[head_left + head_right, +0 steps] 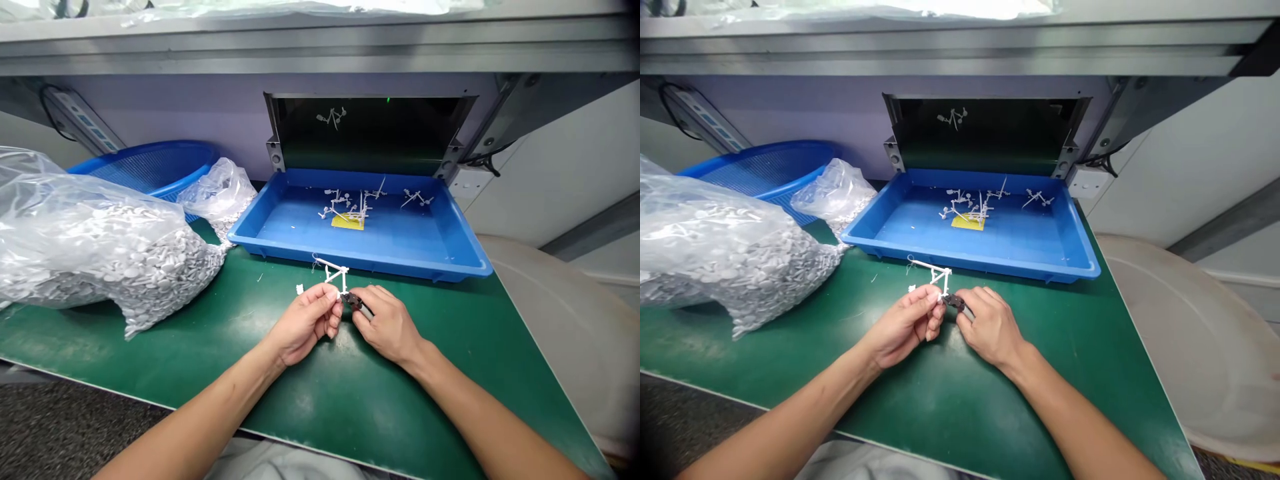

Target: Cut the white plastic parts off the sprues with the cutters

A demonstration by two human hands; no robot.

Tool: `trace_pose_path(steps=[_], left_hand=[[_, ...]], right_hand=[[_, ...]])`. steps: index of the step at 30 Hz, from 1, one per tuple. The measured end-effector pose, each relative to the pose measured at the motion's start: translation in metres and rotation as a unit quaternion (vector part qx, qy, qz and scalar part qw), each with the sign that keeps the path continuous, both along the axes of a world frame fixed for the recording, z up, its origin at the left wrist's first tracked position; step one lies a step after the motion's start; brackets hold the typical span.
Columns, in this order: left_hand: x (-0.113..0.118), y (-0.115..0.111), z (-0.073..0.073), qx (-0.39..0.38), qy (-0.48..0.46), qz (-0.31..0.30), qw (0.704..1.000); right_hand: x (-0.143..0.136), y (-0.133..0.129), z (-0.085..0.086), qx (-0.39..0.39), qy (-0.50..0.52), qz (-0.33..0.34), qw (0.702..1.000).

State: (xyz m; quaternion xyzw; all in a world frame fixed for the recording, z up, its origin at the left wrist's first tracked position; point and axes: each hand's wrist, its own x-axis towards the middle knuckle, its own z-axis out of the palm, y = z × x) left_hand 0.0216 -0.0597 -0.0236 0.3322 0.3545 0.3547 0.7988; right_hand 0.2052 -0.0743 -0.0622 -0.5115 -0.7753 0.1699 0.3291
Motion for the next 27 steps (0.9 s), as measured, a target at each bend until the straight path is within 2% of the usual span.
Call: trace_pose_path(steps=[8,12,13,15,17,18,19,20,21,23,24,25,26,27], left_hand=[[0.005,0.022,0.018,0.037,0.013,-0.077,0.996],[0.016,0.031,0.03,0.068,0.023,-0.11,0.991],[0.02,0.032,0.034,0.079,0.031,-0.115,0.99],[0.026,0.033,0.043,0.111,0.06,-0.126,0.984],[0.026,0.034,0.056,0.173,0.111,-0.135,0.969],[0.022,0.036,0.063,0.222,0.155,-0.131,0.954],[0.016,0.04,0.07,0.284,0.217,-0.116,0.927],[0.006,0.046,0.079,0.353,0.295,-0.086,0.884],[-0.007,0.054,0.088,0.423,0.381,-0.044,0.821],[-0.038,0.076,0.11,0.52,0.549,0.044,0.652],[-0.056,0.089,0.123,0.535,0.62,0.076,0.569],[-0.074,0.102,0.137,0.528,0.681,0.095,0.499],[-0.091,0.115,0.152,0.501,0.734,0.103,0.446],[-0.106,0.128,0.166,0.464,0.778,0.102,0.41]], right_hand=[[0.001,0.003,0.008,-0.01,0.112,-0.011,0.994],[0.0,0.005,0.014,-0.019,0.199,-0.023,0.98],[0.004,0.008,0.015,-0.024,0.234,-0.038,0.971],[0.018,0.016,0.018,-0.003,0.325,-0.109,0.939],[0.036,0.024,0.02,0.058,0.408,-0.196,0.89],[0.044,0.027,0.021,0.093,0.421,-0.222,0.875],[0.05,0.027,0.021,0.123,0.406,-0.226,0.877],[0.052,0.026,0.021,0.148,0.366,-0.202,0.896],[0.051,0.024,0.019,0.166,0.304,-0.151,0.926],[0.041,0.016,0.015,0.178,0.15,-0.01,0.972],[0.035,0.011,0.012,0.169,0.078,0.057,0.981],[0.028,0.007,0.009,0.148,0.016,0.1,0.984],[0.022,0.004,0.007,0.123,-0.032,0.12,0.985],[0.018,0.002,0.005,0.099,-0.068,0.123,0.985]])
